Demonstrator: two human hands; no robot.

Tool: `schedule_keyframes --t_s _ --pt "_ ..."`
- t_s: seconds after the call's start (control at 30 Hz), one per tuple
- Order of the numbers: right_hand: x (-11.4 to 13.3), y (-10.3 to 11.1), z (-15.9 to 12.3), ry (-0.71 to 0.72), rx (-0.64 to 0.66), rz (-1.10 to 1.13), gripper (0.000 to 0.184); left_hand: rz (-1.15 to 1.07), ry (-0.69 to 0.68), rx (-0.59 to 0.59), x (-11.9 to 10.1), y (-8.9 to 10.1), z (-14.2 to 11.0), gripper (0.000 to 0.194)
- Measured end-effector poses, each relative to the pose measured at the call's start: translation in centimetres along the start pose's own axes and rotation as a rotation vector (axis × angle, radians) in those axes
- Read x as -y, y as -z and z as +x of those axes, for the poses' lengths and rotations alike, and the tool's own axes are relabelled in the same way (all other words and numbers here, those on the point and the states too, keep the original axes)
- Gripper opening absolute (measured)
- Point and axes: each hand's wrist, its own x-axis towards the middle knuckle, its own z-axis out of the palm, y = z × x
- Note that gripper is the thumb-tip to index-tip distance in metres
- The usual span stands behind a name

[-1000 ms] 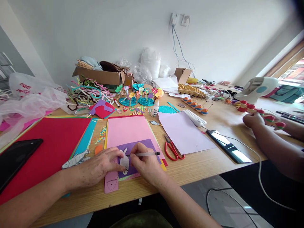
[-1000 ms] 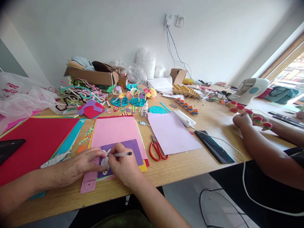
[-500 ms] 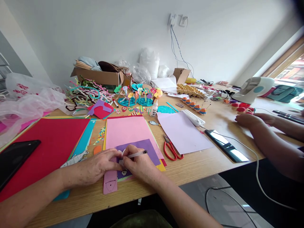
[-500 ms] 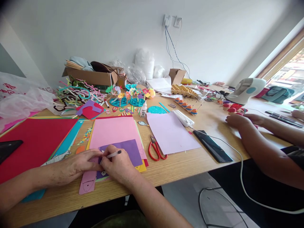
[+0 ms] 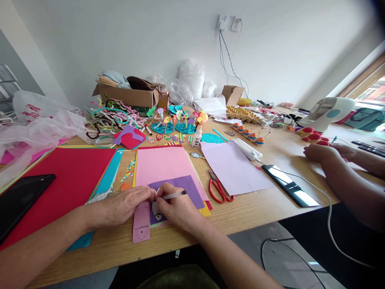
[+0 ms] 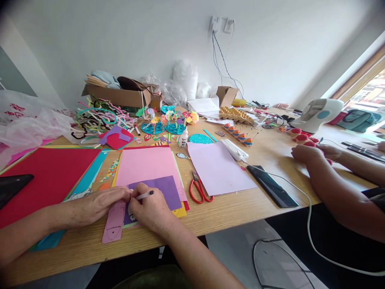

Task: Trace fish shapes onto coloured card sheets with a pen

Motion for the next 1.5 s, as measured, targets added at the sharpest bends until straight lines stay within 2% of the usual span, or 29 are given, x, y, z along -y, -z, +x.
schedule_keyframes --t_s 0.47,1.5 --pt "-0.02 -0.14 0.01 -0.008 0.002 -0.016 0.009 -0.043 0.014 -0.014 0.36 -0.3 -0.05 0.037" --pt "0.51 0.01 -0.33 0.047 0.039 -0.038 0.011 -0.042 -0.047 -0.04 0.63 -0.54 -0.34 0.038"
